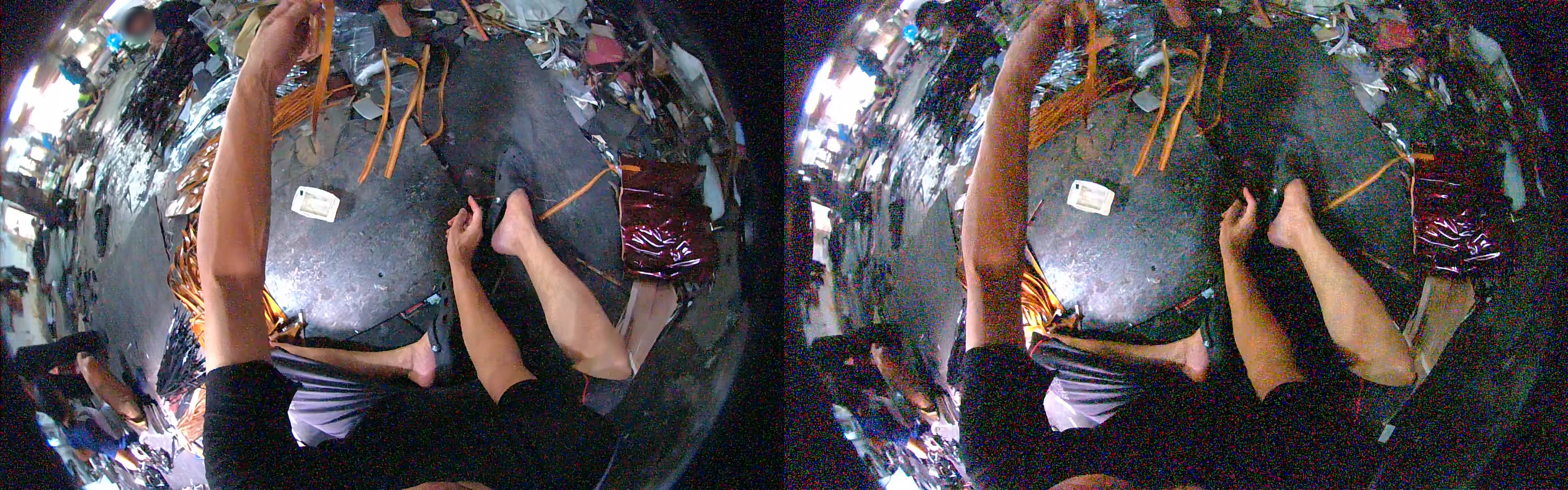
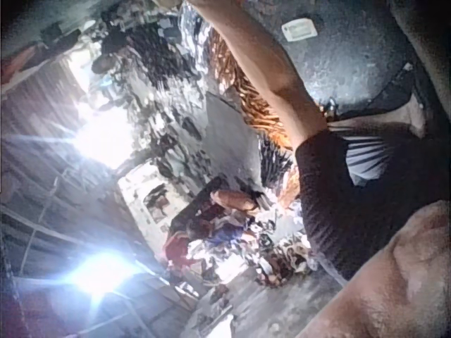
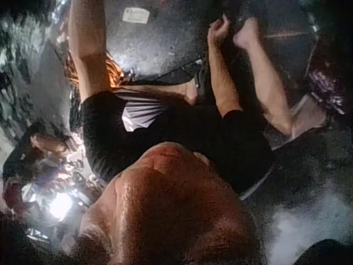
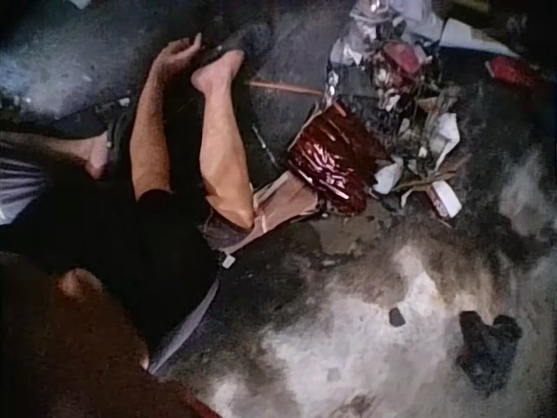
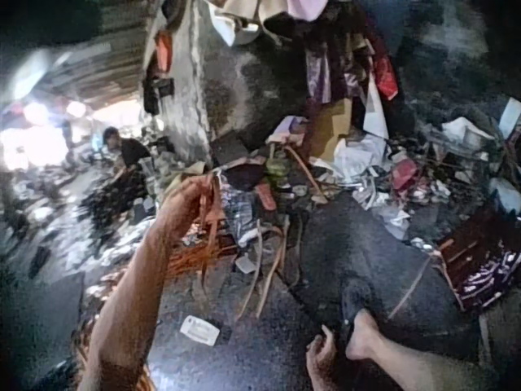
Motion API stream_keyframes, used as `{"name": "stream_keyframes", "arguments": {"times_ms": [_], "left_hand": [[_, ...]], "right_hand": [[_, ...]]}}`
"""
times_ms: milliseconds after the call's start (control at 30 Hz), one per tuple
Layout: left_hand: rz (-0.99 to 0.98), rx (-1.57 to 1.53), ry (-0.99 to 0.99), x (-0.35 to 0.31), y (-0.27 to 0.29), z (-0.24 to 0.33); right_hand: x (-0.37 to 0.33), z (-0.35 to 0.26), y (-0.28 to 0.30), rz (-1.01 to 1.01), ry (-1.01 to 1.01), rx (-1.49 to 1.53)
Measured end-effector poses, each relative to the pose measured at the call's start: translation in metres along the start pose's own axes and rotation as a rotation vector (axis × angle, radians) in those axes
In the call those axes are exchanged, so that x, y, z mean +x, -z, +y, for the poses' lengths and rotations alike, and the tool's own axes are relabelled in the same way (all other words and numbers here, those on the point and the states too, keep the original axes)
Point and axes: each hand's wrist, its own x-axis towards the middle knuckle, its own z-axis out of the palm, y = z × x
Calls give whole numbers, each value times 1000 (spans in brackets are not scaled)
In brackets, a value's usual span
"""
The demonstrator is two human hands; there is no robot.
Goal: The person sits on the floor and repeatedly strips the orange insulation from copper wires using a white handheld tool. They pull the insulation off by hand and place the stripped wires into a pile.
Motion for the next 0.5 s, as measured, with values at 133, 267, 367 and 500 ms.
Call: {"name": "stream_keyframes", "arguments": {"times_ms": [133, 267, 367, 500], "left_hand": [[82, -105, 129, -5, 8, -39], [234, 425, 502, -129, 85, -186], [413, 1197, 445, -209, 5, -233], [468, 1010, 511, -292, -15, -146]], "right_hand": [[3, -7, 6, 15, -30, 45], [-16, -3, -23, -57, 21, 91], [-4, 15, -5, 26, 8, 104], [-1, -1, 7, -22, -164, 51]]}}
